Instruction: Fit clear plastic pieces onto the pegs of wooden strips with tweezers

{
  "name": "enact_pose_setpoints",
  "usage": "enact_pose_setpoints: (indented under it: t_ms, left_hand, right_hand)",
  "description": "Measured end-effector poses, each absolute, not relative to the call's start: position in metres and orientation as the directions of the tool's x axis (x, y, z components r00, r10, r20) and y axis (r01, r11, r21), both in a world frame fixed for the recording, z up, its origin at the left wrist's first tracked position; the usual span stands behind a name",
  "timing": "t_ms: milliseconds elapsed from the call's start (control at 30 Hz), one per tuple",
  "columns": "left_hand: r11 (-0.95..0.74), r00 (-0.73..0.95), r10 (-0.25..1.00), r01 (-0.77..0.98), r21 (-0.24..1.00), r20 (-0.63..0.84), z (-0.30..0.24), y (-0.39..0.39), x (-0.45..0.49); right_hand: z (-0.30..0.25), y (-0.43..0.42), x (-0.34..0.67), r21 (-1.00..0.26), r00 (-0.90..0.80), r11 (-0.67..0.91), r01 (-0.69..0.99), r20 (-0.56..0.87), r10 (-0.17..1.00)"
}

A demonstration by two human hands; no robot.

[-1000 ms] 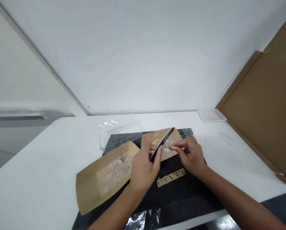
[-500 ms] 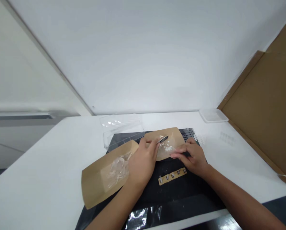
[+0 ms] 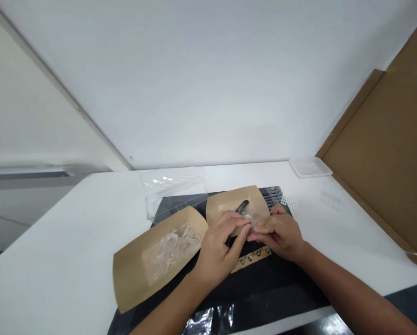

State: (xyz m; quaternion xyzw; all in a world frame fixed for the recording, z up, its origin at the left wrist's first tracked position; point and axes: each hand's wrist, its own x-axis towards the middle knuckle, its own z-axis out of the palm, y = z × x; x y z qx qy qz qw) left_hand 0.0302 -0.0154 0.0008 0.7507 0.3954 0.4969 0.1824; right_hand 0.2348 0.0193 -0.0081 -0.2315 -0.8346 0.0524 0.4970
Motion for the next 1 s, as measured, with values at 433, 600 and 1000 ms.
enact_pose_setpoints:
  t_ms: [433,600,1000]
  left_hand:
    - [-0.259,0.144,0.959,0.096,0.961,0.244,0.008,-0.019,0.035]
    - [-0.235,0.172,0.961,0.104,0.966,0.216,0.008,-0.019,0.034]
    - [-0.328,0.201,0.937,0.226,0.917,0.285,0.006,-0.019,0.029]
  right_hand:
    - [-0.002,0.017,0.239,-0.368,-0.488,0.874,0.318,0.726,0.484]
    - [0.004,0.014,0.245,-0.409,-0.495,0.851,0.330,0.693,0.525]
    - [0.013,0.013,0.249,-0.434,-0.525,0.849,0.301,0.668,0.527]
